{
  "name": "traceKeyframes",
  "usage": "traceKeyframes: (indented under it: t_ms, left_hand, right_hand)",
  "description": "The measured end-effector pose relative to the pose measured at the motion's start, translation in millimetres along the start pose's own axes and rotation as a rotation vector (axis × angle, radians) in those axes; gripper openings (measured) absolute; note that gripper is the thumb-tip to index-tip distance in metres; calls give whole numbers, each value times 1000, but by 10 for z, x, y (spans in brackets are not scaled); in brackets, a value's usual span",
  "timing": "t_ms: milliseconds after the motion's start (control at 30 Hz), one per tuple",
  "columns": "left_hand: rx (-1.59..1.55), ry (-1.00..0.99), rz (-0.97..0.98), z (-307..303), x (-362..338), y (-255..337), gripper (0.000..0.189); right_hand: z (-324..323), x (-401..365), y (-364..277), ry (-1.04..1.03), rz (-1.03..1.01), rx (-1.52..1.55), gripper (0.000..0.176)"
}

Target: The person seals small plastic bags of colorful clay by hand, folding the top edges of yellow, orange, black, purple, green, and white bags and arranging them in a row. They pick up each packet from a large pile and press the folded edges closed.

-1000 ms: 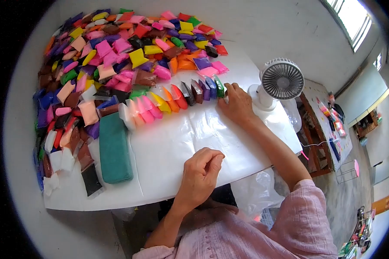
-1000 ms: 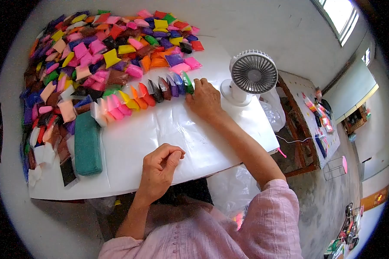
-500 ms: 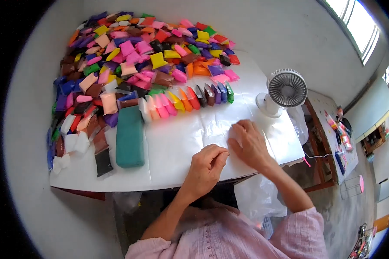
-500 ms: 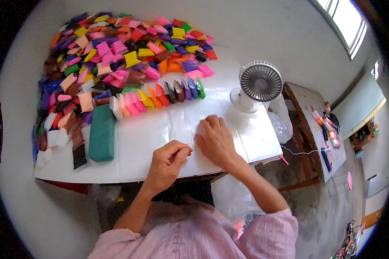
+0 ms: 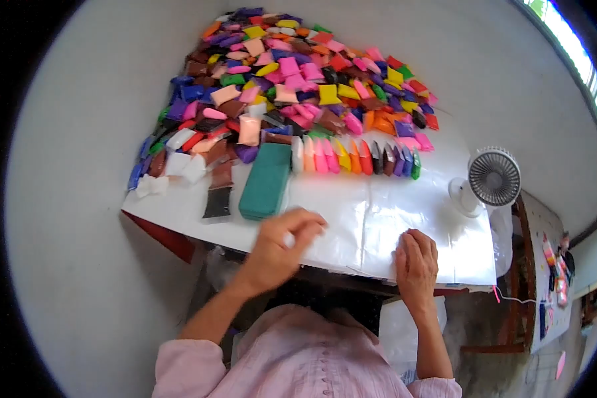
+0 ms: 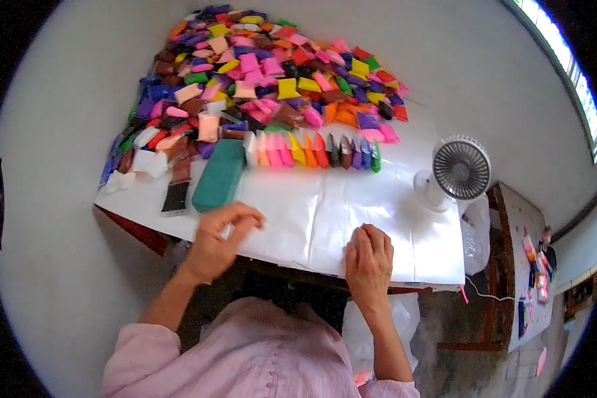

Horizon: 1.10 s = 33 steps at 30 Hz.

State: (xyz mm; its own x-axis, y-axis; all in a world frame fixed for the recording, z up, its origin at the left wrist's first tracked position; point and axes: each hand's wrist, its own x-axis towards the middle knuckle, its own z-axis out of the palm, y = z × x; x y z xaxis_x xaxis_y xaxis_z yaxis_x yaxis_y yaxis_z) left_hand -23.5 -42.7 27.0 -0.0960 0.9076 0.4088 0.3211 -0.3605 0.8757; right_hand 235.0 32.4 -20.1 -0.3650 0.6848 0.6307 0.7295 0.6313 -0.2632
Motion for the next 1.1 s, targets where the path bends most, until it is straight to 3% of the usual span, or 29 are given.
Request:
traceKeyframes:
  t_ms: [233, 300, 367, 467, 567, 733, 867, 1000, 1100]
  left_hand:
    - [202, 402, -83, -1271, 825, -236, 17]
    - [448, 450, 116, -1641, 1310, -663, 23]
    - [612, 443, 40, -1689, 1659, -754, 33]
    - [1012, 245, -145, -1568, 1933, -797, 33]
    - [1169, 242, -166, -1498, 2103, -981, 27]
    - [1138, 366, 43, -1540, 2194, -1284, 18]
    - [1017, 491, 142, -1585, 2126, -1149, 18]
    - [601, 544, 93, -1611, 1918, -756, 18]
    - [66, 391, 18, -1375, 1612, -390, 15]
  right_hand:
    - [9, -26, 12, -11, 11, -6, 28]
    - [25, -41, 26, -10, 13, -9, 27]
    - [24, -39, 24, -13, 18, -17, 27]
    - [16, -34, 7, -5, 36, 0, 26]
    - [15, -30, 13, 9, 18, 7, 26]
    - [27, -29, 7, 15, 1, -12, 26]
    - [22, -21, 5, 14, -2, -15, 26]
    - [24, -19, 7, 33, -13, -8, 25]
    - [8, -6, 6, 89, -6, 74, 24]
